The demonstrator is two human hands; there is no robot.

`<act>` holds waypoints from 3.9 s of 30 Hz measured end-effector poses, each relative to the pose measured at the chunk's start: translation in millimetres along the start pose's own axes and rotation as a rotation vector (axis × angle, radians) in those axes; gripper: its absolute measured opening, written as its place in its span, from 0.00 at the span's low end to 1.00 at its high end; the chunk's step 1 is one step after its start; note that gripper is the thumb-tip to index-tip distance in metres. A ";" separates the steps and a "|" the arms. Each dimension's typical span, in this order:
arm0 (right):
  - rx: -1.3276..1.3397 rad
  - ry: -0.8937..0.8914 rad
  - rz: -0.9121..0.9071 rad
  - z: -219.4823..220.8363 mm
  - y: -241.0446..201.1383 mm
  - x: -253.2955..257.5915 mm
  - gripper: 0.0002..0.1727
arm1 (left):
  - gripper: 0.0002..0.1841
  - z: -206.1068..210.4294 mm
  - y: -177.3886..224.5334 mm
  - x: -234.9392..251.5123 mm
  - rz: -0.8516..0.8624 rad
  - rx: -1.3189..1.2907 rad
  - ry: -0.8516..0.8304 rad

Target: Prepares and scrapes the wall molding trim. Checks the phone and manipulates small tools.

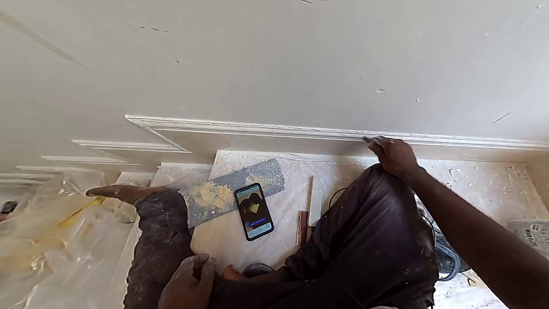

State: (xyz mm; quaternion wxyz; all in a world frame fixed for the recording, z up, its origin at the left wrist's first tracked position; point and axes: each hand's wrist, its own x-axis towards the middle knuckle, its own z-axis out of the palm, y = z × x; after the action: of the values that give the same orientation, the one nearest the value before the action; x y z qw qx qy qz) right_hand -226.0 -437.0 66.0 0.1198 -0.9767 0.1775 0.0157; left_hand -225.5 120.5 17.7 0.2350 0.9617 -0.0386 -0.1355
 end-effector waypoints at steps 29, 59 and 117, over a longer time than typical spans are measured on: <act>0.152 0.033 0.039 14.6 -13.2 32.0 0.32 | 0.18 14.6 3.5 23.5 -0.050 0.139 -0.202; 0.232 0.013 -0.045 30.9 -38.0 44.7 0.31 | 0.17 20.7 7.9 38.7 -0.107 0.162 -0.233; 0.044 -0.076 0.065 9.5 -81.6 47.1 0.30 | 0.17 22.9 10.5 49.1 -0.141 0.186 -0.323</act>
State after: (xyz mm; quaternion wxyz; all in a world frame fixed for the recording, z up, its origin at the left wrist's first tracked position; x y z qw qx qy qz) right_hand -153.1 -376.7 71.9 0.1475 -0.9662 0.2046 0.0527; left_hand -184.9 94.3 -8.8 0.1258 0.9454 -0.0206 -0.3000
